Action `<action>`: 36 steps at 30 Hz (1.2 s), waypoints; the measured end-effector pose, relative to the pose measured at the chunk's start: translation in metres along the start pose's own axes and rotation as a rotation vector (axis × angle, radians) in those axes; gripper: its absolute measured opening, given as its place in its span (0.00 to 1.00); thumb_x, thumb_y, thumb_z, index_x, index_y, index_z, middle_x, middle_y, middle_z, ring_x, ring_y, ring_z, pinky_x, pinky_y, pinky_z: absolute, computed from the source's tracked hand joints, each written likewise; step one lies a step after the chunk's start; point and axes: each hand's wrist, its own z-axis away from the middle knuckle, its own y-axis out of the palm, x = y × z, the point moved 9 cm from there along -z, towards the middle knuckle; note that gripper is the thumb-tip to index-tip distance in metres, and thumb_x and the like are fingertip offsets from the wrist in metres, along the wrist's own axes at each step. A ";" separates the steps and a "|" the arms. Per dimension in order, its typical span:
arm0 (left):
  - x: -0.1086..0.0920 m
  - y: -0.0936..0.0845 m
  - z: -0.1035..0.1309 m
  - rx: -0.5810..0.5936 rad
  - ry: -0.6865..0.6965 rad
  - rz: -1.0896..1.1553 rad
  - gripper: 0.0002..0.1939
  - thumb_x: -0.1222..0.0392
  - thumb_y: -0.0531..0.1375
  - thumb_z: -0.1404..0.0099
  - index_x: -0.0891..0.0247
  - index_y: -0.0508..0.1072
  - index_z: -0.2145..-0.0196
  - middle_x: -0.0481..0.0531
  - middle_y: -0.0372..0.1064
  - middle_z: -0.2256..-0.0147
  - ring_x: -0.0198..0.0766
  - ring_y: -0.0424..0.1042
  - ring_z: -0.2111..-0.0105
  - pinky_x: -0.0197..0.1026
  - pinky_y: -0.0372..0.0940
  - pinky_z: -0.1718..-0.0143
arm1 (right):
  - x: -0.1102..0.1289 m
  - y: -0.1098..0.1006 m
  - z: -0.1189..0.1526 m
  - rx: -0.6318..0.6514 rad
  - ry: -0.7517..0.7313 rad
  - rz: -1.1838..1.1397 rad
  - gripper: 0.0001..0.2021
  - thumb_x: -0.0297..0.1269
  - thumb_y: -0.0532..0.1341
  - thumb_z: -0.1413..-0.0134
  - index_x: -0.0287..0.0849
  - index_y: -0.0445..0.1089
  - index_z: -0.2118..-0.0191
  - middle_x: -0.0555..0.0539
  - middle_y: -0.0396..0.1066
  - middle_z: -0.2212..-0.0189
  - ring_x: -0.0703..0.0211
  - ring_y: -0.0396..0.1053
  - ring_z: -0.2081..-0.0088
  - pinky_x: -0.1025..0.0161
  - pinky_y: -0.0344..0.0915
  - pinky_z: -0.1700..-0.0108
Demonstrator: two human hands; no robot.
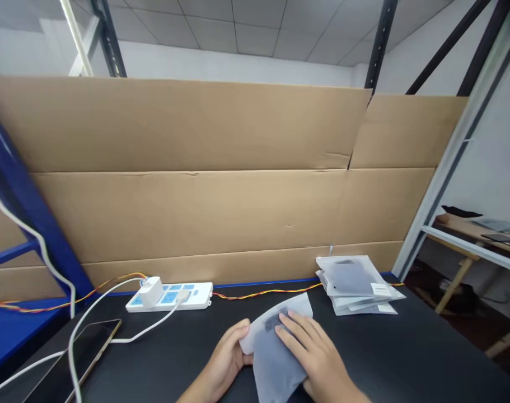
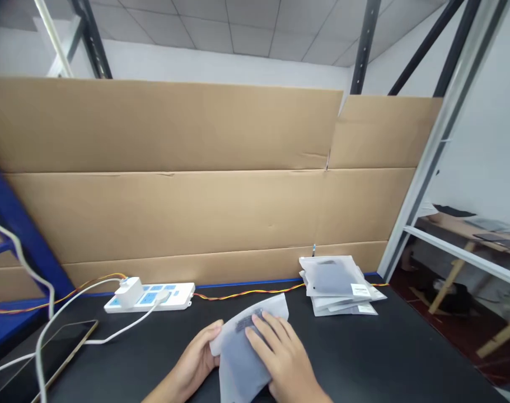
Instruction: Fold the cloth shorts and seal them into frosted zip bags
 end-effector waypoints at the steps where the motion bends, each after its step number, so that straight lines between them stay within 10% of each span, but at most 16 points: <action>1: 0.000 0.004 0.001 0.050 -0.006 0.037 0.21 0.40 0.60 0.36 0.60 0.62 0.72 0.46 0.69 0.71 0.38 0.72 0.75 0.44 0.69 0.65 | -0.013 -0.018 -0.003 -0.070 -0.014 0.060 0.39 0.20 0.54 0.54 0.50 0.59 0.33 0.46 0.62 0.35 0.44 0.59 0.35 0.45 0.60 0.37; 7: -0.011 -0.009 -0.002 0.041 0.088 -0.187 0.17 0.47 0.59 0.31 0.64 0.71 0.68 0.51 0.73 0.64 0.36 0.74 0.74 0.40 0.65 0.65 | -0.172 -0.134 0.010 -0.265 0.302 0.379 0.41 0.22 0.54 0.55 0.45 0.55 0.31 0.45 0.59 0.34 0.43 0.53 0.32 0.45 0.54 0.34; 12: -0.020 -0.015 -0.007 -0.013 0.148 -0.386 0.18 0.45 0.59 0.32 0.63 0.72 0.69 0.48 0.72 0.67 0.36 0.72 0.73 0.39 0.62 0.63 | -0.248 -0.095 0.036 0.140 0.401 0.260 0.34 0.51 0.56 0.38 0.51 0.50 0.30 0.45 0.48 0.29 0.40 0.45 0.29 0.38 0.50 0.33; 16: -0.020 -0.014 -0.008 -0.007 0.142 -0.405 0.19 0.45 0.58 0.31 0.63 0.70 0.69 0.47 0.71 0.68 0.36 0.71 0.73 0.39 0.61 0.63 | -0.272 -0.085 0.032 0.034 0.547 0.229 0.30 0.52 0.44 0.31 0.44 0.51 0.31 0.40 0.47 0.29 0.44 0.45 0.29 0.41 0.48 0.32; 26: -0.013 -0.020 -0.016 -0.007 0.151 -0.419 0.24 0.36 0.60 0.37 0.62 0.68 0.71 0.48 0.72 0.71 0.36 0.70 0.76 0.38 0.60 0.68 | -0.249 -0.040 0.003 0.073 0.489 0.193 0.23 0.55 0.52 0.37 0.48 0.75 0.49 0.41 0.77 0.52 0.40 0.73 0.49 0.43 0.64 0.45; 31: -0.014 -0.015 -0.011 0.006 0.185 -0.582 0.25 0.35 0.57 0.34 0.61 0.67 0.71 0.49 0.71 0.70 0.37 0.71 0.75 0.39 0.61 0.67 | -0.238 -0.059 -0.001 -0.074 0.493 0.203 0.21 0.50 0.52 0.36 0.46 0.74 0.50 0.38 0.75 0.51 0.37 0.70 0.46 0.33 0.57 0.41; 36: -0.033 0.007 -0.007 0.037 0.392 -1.052 0.16 0.47 0.53 0.28 0.59 0.73 0.67 0.53 0.74 0.65 0.45 0.72 0.62 0.45 0.64 0.56 | -0.161 -0.063 -0.008 -0.207 0.376 0.199 0.18 0.39 0.47 0.33 0.44 0.71 0.50 0.40 0.73 0.48 0.47 0.67 0.43 0.43 0.51 0.34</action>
